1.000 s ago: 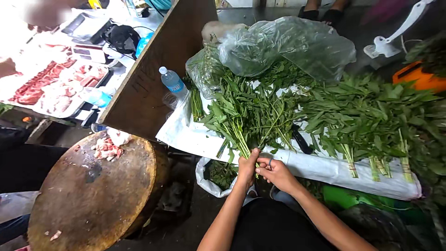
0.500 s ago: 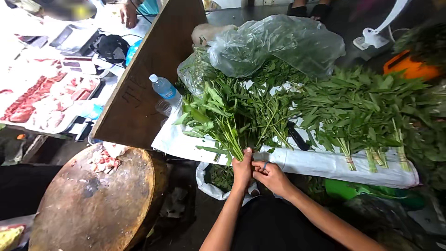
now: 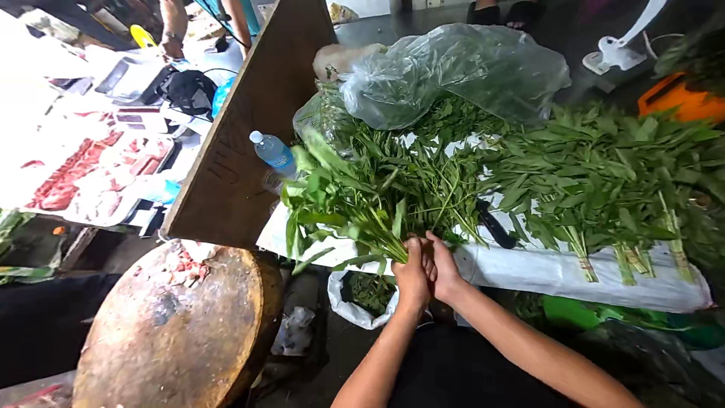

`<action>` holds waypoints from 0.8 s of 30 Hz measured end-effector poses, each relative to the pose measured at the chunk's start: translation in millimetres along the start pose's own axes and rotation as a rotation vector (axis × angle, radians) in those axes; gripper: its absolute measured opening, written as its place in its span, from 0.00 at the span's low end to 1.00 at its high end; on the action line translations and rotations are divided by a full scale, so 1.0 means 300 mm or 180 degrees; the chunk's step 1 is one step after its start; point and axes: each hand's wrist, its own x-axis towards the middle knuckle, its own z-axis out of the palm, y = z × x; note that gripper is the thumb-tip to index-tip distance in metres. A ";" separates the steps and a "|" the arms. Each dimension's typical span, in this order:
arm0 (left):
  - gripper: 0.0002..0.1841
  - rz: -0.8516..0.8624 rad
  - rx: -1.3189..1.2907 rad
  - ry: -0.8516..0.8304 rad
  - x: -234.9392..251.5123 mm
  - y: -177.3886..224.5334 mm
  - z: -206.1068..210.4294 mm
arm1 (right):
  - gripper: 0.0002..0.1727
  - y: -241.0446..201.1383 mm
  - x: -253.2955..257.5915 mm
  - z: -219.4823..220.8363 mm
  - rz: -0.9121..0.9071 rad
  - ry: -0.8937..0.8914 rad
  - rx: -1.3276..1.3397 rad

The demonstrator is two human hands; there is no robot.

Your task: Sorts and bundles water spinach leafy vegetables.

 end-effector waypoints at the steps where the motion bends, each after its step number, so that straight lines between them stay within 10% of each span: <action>1: 0.16 -0.0044 -0.0087 -0.0051 0.000 0.005 -0.005 | 0.30 -0.001 -0.001 -0.007 -0.0025 -0.0063 -0.0112; 12: 0.17 -0.0125 0.0008 0.0300 0.056 0.109 -0.105 | 0.14 -0.004 -0.030 -0.194 -0.0851 -0.0465 -0.1783; 24: 0.12 0.0667 0.3600 0.1674 0.024 0.152 -0.452 | 0.15 0.002 -0.028 -0.332 -0.0412 -0.0350 -0.2605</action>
